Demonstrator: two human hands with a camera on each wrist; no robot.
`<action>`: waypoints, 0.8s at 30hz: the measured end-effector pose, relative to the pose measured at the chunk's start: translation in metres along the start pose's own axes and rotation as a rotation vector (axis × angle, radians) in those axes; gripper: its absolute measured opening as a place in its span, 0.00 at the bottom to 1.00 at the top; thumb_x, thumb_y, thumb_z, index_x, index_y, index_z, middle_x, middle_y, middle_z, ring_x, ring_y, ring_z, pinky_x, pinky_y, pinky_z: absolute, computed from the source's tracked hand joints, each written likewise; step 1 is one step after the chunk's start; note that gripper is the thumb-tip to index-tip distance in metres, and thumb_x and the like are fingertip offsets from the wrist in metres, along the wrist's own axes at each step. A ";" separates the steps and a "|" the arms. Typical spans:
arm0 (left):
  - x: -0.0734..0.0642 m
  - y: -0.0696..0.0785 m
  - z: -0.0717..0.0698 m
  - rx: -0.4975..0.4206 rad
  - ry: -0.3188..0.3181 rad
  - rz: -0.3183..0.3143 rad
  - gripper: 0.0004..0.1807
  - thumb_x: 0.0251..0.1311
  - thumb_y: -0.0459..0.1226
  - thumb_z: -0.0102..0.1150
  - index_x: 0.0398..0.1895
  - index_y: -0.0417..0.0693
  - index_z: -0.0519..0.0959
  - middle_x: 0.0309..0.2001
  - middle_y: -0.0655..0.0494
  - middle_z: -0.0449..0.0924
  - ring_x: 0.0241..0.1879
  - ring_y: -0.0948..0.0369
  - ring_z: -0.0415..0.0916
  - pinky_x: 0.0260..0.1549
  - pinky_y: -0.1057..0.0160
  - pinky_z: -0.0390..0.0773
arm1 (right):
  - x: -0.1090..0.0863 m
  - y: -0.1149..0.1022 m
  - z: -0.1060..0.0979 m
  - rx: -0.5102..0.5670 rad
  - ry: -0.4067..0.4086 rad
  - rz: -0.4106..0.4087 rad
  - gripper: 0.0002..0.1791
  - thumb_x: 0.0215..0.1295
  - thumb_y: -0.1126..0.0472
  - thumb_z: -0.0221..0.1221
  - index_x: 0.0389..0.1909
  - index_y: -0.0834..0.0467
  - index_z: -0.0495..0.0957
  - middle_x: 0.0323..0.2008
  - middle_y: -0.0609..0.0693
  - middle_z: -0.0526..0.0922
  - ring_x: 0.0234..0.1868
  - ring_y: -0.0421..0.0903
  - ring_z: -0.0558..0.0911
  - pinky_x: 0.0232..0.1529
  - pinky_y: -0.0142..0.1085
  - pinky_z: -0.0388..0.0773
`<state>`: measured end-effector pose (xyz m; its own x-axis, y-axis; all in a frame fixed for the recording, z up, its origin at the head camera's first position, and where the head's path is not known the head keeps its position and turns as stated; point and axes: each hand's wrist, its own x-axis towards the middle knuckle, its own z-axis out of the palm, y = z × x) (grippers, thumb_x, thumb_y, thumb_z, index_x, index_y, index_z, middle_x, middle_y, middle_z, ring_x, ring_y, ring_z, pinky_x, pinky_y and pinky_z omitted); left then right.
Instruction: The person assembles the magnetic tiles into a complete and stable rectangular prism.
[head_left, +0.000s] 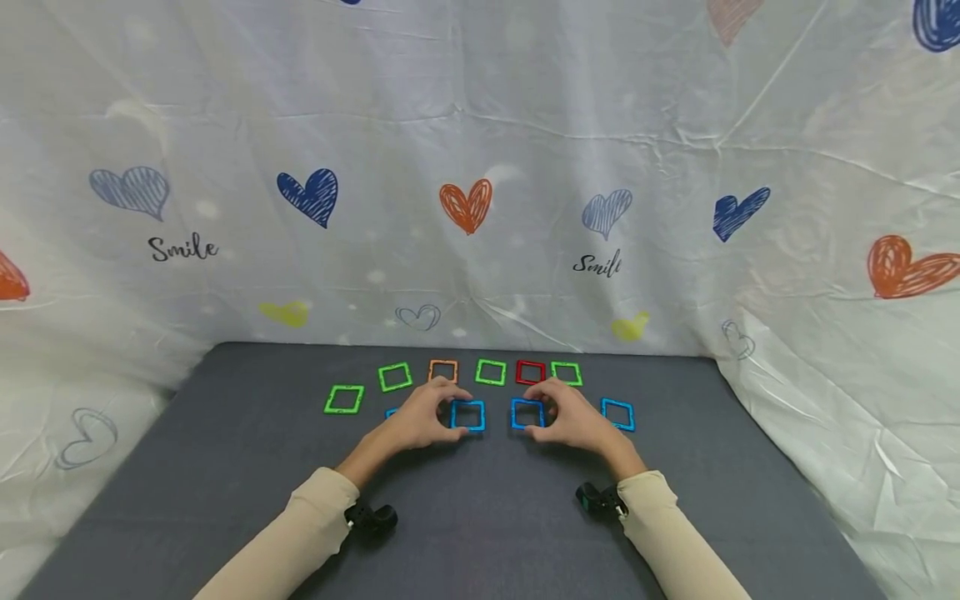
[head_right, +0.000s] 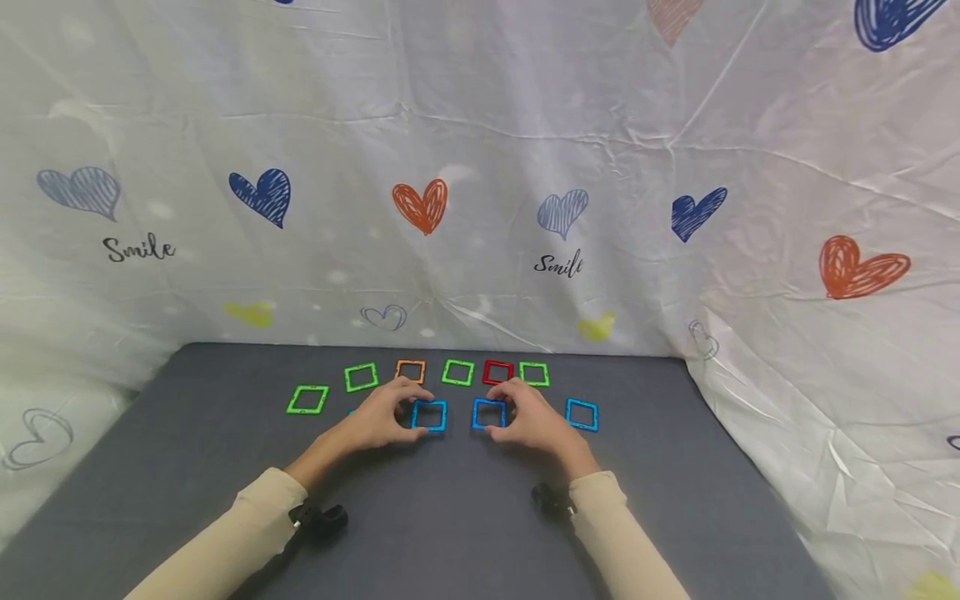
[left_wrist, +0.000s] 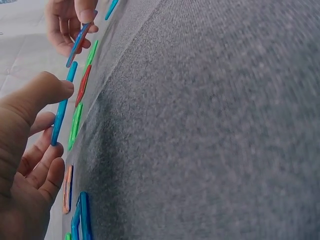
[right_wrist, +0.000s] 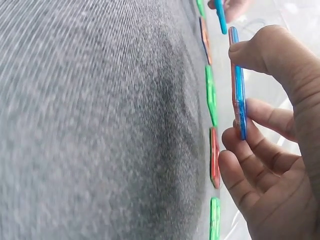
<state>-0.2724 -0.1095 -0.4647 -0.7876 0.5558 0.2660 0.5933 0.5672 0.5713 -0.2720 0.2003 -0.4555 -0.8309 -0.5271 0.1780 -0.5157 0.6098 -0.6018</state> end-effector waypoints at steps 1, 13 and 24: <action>0.000 0.000 0.000 0.002 -0.001 -0.002 0.26 0.55 0.40 0.77 0.58 0.45 0.83 0.49 0.51 0.74 0.46 0.54 0.74 0.41 0.56 0.77 | 0.001 0.000 0.001 0.000 0.001 -0.003 0.26 0.57 0.56 0.73 0.55 0.58 0.79 0.48 0.51 0.77 0.43 0.46 0.74 0.44 0.41 0.77; 0.005 0.005 0.005 -0.032 0.001 0.013 0.27 0.55 0.41 0.77 0.58 0.44 0.83 0.48 0.52 0.75 0.47 0.53 0.74 0.43 0.54 0.77 | 0.010 -0.002 0.015 -0.019 -0.002 -0.044 0.26 0.57 0.54 0.73 0.56 0.56 0.80 0.48 0.46 0.76 0.43 0.45 0.75 0.44 0.39 0.77; 0.007 0.006 0.009 -0.061 -0.016 0.016 0.26 0.56 0.41 0.76 0.58 0.45 0.82 0.50 0.50 0.74 0.48 0.52 0.74 0.44 0.54 0.76 | 0.010 -0.008 0.016 -0.013 -0.014 -0.049 0.26 0.57 0.55 0.73 0.55 0.57 0.80 0.47 0.48 0.76 0.42 0.45 0.76 0.43 0.39 0.77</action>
<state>-0.2728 -0.0964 -0.4663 -0.7749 0.5744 0.2639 0.5944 0.5201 0.6133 -0.2728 0.1809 -0.4616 -0.8017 -0.5648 0.1957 -0.5583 0.5906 -0.5826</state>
